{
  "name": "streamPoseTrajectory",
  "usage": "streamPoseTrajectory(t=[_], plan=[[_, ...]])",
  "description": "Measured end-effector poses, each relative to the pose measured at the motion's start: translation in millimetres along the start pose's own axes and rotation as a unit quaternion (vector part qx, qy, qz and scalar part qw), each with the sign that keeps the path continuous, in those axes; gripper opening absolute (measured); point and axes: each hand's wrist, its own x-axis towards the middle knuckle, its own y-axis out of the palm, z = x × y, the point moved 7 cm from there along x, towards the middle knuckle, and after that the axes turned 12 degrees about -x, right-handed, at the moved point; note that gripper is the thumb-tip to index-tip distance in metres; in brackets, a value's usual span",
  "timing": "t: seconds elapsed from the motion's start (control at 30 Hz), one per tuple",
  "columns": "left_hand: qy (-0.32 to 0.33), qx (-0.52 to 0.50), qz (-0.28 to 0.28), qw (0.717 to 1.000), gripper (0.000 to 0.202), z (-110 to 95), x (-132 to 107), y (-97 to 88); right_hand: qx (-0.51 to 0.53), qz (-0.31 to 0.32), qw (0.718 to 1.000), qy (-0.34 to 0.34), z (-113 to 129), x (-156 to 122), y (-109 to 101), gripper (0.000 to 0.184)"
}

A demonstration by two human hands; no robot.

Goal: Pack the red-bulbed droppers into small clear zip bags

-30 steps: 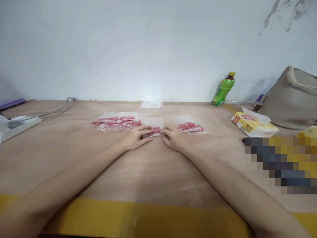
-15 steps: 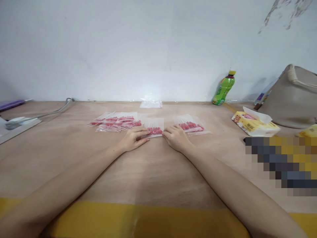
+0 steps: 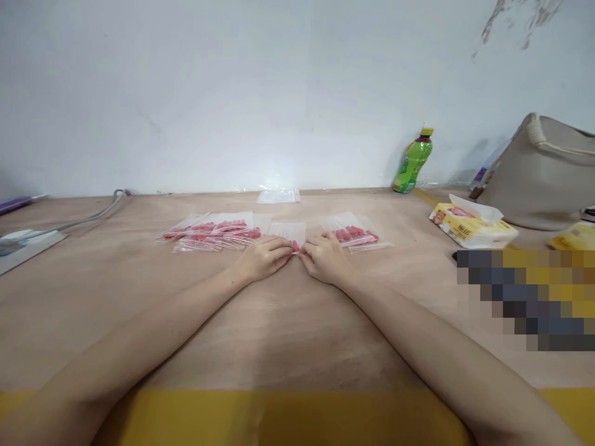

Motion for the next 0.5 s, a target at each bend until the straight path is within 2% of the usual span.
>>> streamPoseTrajectory(t=[0.2, 0.5], plan=[[0.031, 0.026, 0.009, 0.999, 0.019, -8.1, 5.0, -0.5, 0.024, 0.015, 1.000, -0.002, 2.7, 1.6, 2.8, 0.015], [0.072, 0.047, 0.018, 0.996, 0.017, -13.1, 5.7, 0.6, -0.013, -0.025, 0.999, -0.026, 8.9, 0.7, 2.8, 0.017]])
